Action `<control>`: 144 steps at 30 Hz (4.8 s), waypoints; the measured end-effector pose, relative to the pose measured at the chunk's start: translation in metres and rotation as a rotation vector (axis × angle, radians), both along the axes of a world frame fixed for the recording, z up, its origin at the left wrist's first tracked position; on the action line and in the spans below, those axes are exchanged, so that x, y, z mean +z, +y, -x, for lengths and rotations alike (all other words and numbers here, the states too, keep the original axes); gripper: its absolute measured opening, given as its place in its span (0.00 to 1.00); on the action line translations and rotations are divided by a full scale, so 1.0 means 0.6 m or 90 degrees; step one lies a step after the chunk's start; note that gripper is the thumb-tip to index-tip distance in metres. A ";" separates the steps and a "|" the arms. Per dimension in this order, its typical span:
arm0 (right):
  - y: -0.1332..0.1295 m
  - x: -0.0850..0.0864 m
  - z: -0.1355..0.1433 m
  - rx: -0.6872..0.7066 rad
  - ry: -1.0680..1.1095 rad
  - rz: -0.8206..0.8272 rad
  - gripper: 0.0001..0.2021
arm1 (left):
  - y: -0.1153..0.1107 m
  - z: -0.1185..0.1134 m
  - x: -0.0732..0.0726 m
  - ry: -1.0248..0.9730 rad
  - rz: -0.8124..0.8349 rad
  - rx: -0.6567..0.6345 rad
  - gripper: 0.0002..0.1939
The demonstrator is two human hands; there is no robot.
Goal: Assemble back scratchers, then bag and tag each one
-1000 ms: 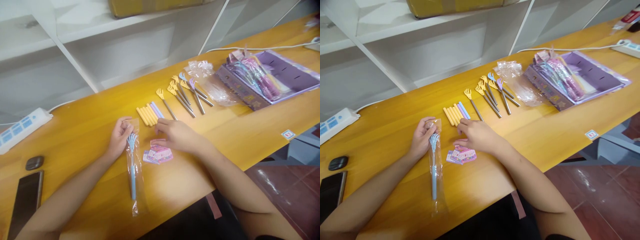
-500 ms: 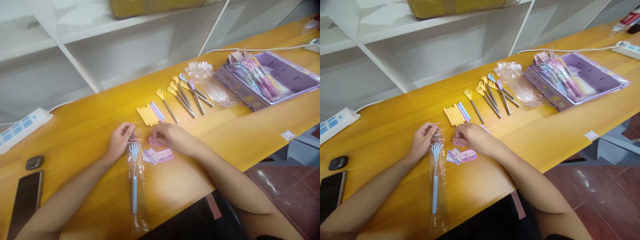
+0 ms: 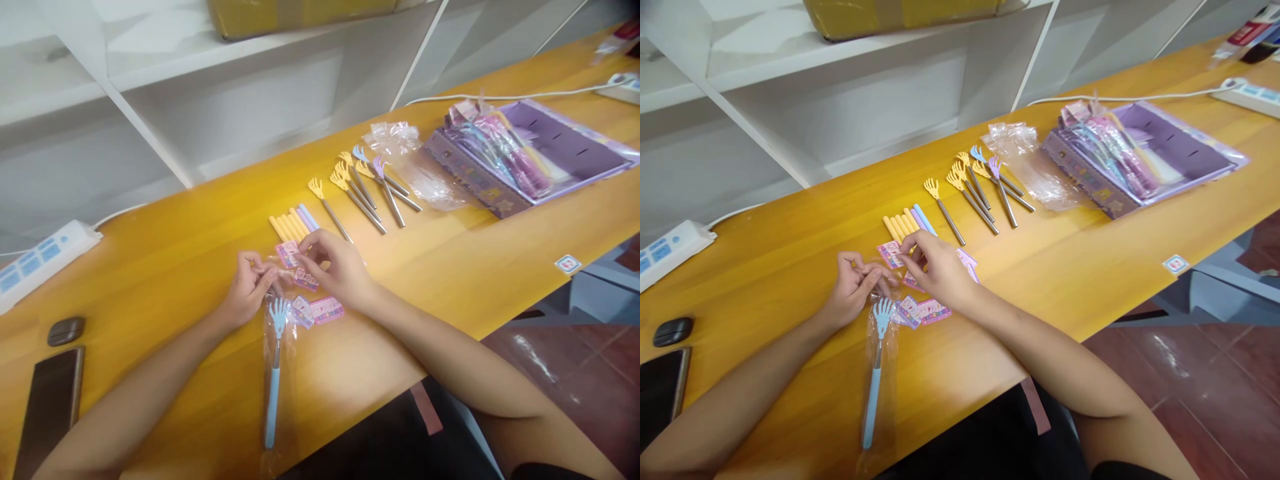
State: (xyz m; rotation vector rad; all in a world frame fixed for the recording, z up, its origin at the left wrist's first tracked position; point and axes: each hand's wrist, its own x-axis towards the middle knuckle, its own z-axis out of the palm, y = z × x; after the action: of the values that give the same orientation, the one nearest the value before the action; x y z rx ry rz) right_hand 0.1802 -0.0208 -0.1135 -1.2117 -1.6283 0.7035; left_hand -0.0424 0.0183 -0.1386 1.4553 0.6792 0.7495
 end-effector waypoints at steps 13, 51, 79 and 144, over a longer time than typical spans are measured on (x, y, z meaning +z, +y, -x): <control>0.005 -0.005 -0.009 -0.033 -0.097 -0.062 0.04 | 0.009 0.009 0.010 -0.008 -0.008 -0.043 0.18; 0.010 -0.005 -0.011 0.041 -0.218 -0.205 0.11 | 0.035 0.009 0.009 -0.229 0.331 -0.104 0.30; -0.001 -0.006 -0.004 -0.028 -0.285 -0.028 0.20 | 0.035 0.006 0.020 -0.213 0.279 -0.133 0.28; -0.008 -0.004 0.007 0.039 -0.345 -0.020 0.09 | 0.025 0.000 0.006 0.077 0.076 -0.062 0.14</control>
State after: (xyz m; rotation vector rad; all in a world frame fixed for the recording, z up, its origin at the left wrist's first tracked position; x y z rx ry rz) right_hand 0.1761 -0.0253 -0.1157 -1.4128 -2.1154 0.3984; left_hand -0.0421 0.0333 -0.1352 1.4223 0.7272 0.5400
